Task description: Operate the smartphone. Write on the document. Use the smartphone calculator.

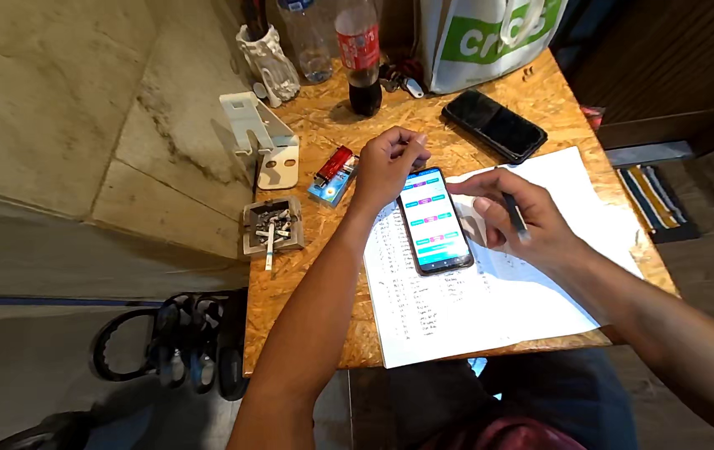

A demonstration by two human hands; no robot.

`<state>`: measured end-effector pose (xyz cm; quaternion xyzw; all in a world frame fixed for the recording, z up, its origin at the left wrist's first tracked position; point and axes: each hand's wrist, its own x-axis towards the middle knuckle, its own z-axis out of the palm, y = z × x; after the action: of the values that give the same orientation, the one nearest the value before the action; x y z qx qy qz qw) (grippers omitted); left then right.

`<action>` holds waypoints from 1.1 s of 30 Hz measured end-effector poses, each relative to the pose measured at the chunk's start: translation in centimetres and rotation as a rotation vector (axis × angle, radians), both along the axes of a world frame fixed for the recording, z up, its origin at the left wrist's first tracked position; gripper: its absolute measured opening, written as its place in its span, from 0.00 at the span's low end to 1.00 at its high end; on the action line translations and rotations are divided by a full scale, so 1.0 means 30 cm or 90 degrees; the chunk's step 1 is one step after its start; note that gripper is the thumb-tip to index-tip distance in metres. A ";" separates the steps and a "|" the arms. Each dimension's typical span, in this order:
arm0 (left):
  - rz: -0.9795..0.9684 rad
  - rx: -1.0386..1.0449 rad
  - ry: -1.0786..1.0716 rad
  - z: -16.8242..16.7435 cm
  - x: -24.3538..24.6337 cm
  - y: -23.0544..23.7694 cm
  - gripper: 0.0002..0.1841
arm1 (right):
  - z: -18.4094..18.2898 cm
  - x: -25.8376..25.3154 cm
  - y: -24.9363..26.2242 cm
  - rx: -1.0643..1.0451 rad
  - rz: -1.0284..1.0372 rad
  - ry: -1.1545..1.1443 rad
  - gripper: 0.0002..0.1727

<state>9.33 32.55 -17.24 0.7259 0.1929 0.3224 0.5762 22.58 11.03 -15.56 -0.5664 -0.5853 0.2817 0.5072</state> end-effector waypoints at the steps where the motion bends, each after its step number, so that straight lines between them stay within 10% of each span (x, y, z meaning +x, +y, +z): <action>1: 0.000 -0.003 0.001 0.001 -0.001 0.000 0.11 | -0.002 -0.002 -0.002 0.004 0.011 -0.040 0.19; 5: -0.001 -0.003 0.003 0.000 -0.001 0.002 0.11 | -0.029 -0.006 -0.007 0.017 0.048 -0.146 0.15; 12: -0.002 -0.001 -0.002 -0.005 0.002 0.006 0.11 | -0.013 0.016 -0.012 0.104 0.046 0.095 0.11; 26: -0.001 -0.001 -0.002 -0.006 -0.006 0.002 0.11 | 0.031 -0.040 0.028 -0.050 0.069 -0.308 0.15; 33: -0.005 0.002 0.001 -0.015 -0.006 0.007 0.10 | 0.038 -0.057 0.013 -0.003 0.035 -0.252 0.16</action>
<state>9.17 32.76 -17.70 0.7276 0.1899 0.3201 0.5762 20.88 11.43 -14.43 -0.5956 -0.6883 0.1797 0.3731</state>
